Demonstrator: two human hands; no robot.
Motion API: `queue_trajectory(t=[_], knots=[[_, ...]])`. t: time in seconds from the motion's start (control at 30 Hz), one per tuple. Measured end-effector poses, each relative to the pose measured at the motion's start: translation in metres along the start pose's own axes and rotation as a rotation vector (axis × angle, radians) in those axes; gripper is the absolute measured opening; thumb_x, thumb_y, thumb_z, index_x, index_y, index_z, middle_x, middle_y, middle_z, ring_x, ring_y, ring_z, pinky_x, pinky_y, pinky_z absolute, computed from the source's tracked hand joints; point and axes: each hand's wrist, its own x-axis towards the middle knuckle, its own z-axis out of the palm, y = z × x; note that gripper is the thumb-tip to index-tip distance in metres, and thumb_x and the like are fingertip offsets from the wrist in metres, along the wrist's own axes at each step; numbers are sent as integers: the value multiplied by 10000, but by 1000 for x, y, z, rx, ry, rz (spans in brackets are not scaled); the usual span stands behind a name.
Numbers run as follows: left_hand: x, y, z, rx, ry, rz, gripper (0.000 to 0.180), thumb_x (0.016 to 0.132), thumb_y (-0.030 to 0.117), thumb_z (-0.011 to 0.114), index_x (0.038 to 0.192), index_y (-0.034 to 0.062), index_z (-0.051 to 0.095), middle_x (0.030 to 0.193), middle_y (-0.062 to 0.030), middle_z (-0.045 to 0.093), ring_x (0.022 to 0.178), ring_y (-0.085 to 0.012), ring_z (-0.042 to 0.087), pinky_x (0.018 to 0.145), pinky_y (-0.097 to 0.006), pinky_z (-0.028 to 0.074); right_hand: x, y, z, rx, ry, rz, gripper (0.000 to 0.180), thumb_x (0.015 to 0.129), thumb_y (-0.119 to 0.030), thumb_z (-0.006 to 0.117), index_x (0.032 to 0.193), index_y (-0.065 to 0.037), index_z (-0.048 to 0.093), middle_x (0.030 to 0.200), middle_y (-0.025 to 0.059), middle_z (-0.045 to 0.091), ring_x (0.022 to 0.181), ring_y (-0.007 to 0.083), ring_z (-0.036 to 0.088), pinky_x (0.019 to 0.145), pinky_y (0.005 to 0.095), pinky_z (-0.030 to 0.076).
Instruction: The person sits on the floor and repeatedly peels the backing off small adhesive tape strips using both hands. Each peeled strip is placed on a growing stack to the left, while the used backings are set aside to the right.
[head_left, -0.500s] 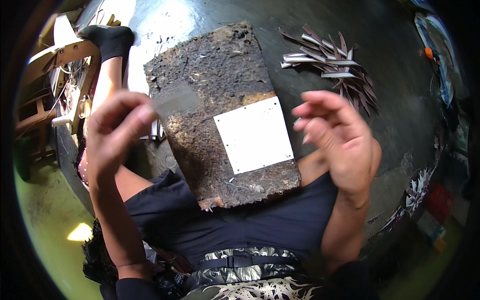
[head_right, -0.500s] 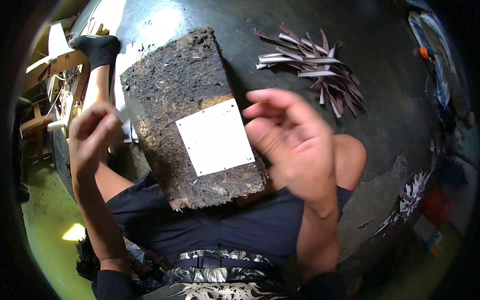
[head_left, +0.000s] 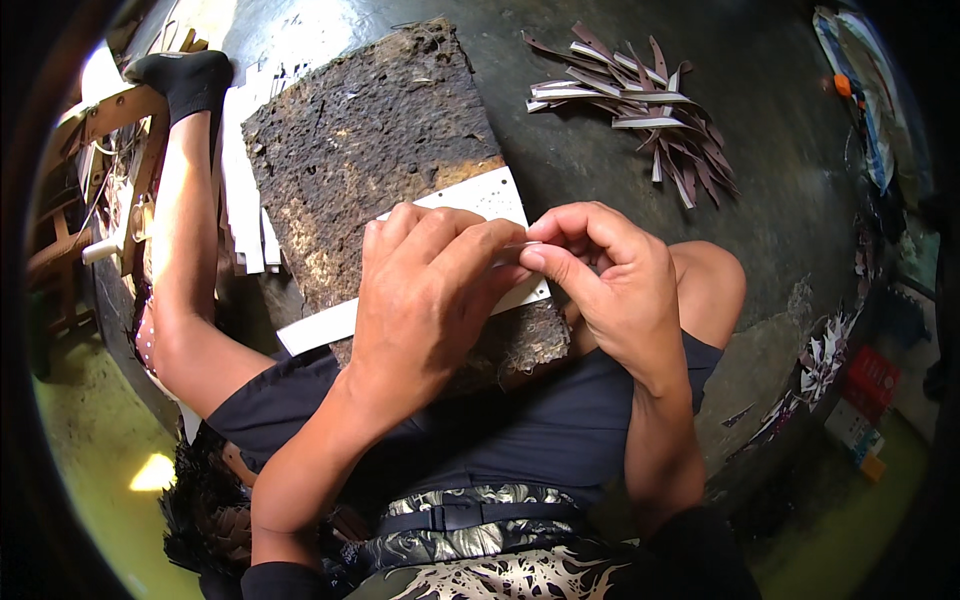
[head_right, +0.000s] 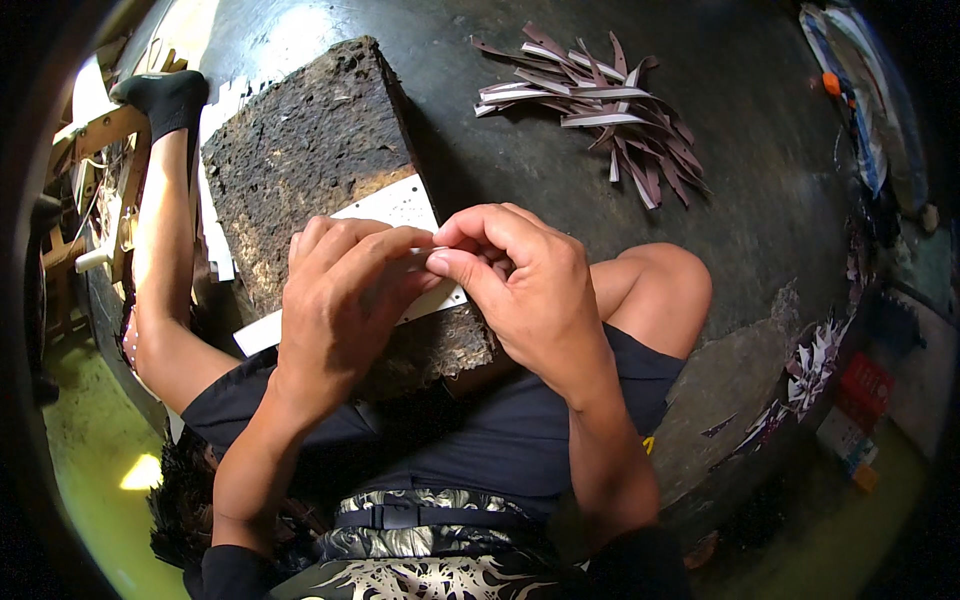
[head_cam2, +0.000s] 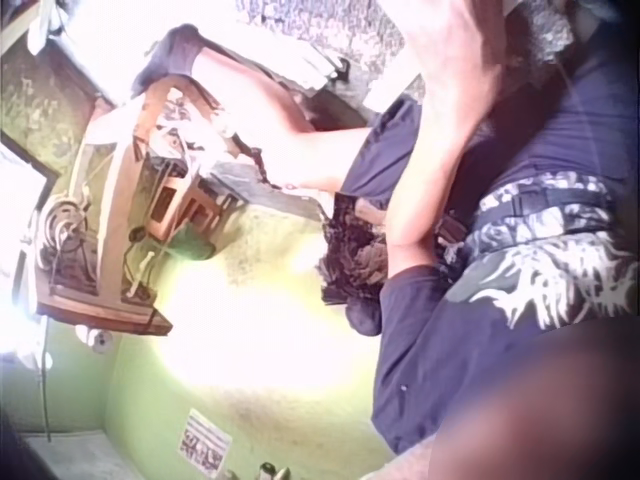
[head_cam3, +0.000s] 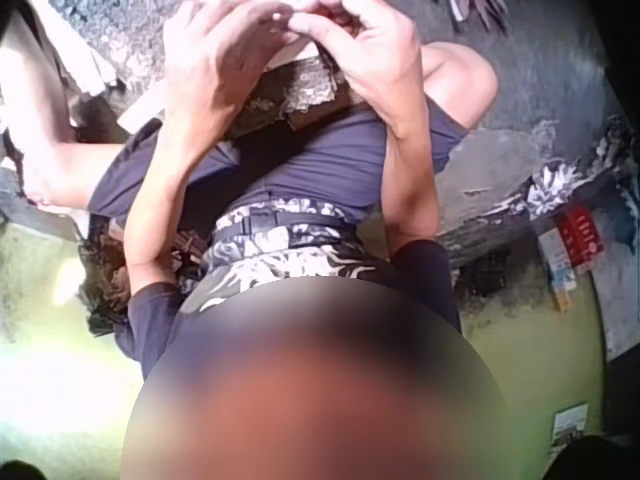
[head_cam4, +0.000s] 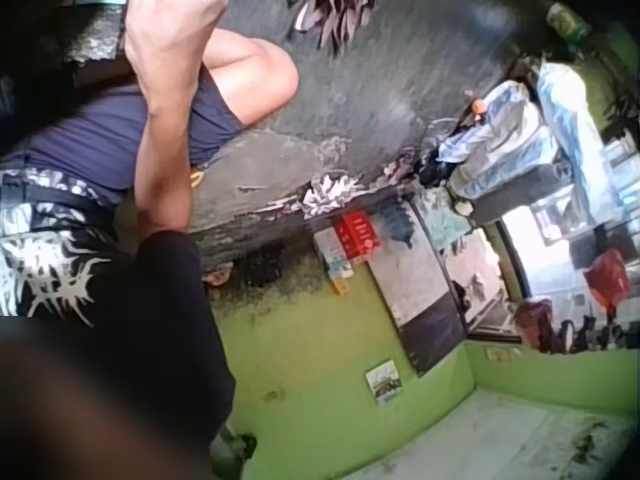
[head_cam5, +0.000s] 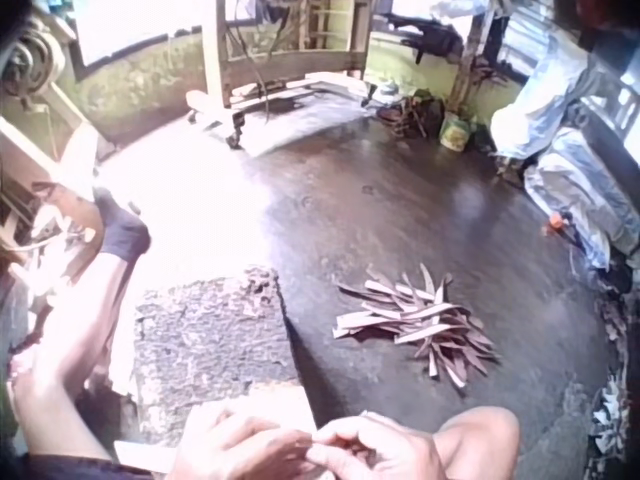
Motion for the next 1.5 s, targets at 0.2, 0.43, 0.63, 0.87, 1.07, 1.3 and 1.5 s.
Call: queue_trajectory(t=[0.2,0.43,0.63,0.87,1.07,1.3,1.5], knots=[[-5,-3,5,6,32,-3,250,878,198,929,1116,193,853,981,8,692,926,-239,635,835,-412,442,6,18,-4,390,-79,79,129,1071,-39,793,1184,24,787,1019,7,779,878,55,696,792,214,573],[-5,-1,3,35,41,23,306,845,155,957,1142,164,883,959,-8,701,878,-224,642,785,-395,500,7,15,-3,375,-38,210,146,1107,-136,783,1120,10,791,912,-33,736,786,-4,612,678,186,500],[-6,-3,6,5,52,48,314,858,139,951,1164,141,880,981,-26,697,863,-227,636,770,-385,522,7,13,3,307,16,210,199,1112,-186,791,1094,13,789,850,-50,702,730,-4,588,627,186,479],[-7,-8,6,3,28,108,328,873,144,940,1190,118,861,1012,-32,701,871,-233,638,775,-391,518,6,16,2,365,-8,236,201,1124,-209,778,1119,-8,784,860,-56,697,732,-7,577,641,189,490],[-7,-7,8,42,36,120,329,871,148,939,1188,115,860,1011,-35,699,867,-235,635,768,-385,521,9,24,5,303,-7,216,201,1152,-194,731,1107,2,741,879,-50,688,771,9,576,672,206,485],[-6,-6,11,34,49,98,316,863,144,947,1169,122,868,999,-33,693,856,-229,622,764,-382,519,4,27,21,337,95,160,236,1167,-213,705,1103,13,720,887,-22,673,826,29,592,709,233,514],[-8,-8,9,20,95,77,287,845,130,963,1121,128,882,966,-19,700,836,-218,617,737,-368,509,6,37,28,370,80,122,278,1179,-256,691,1103,12,700,915,-13,694,850,26,586,729,241,511]])
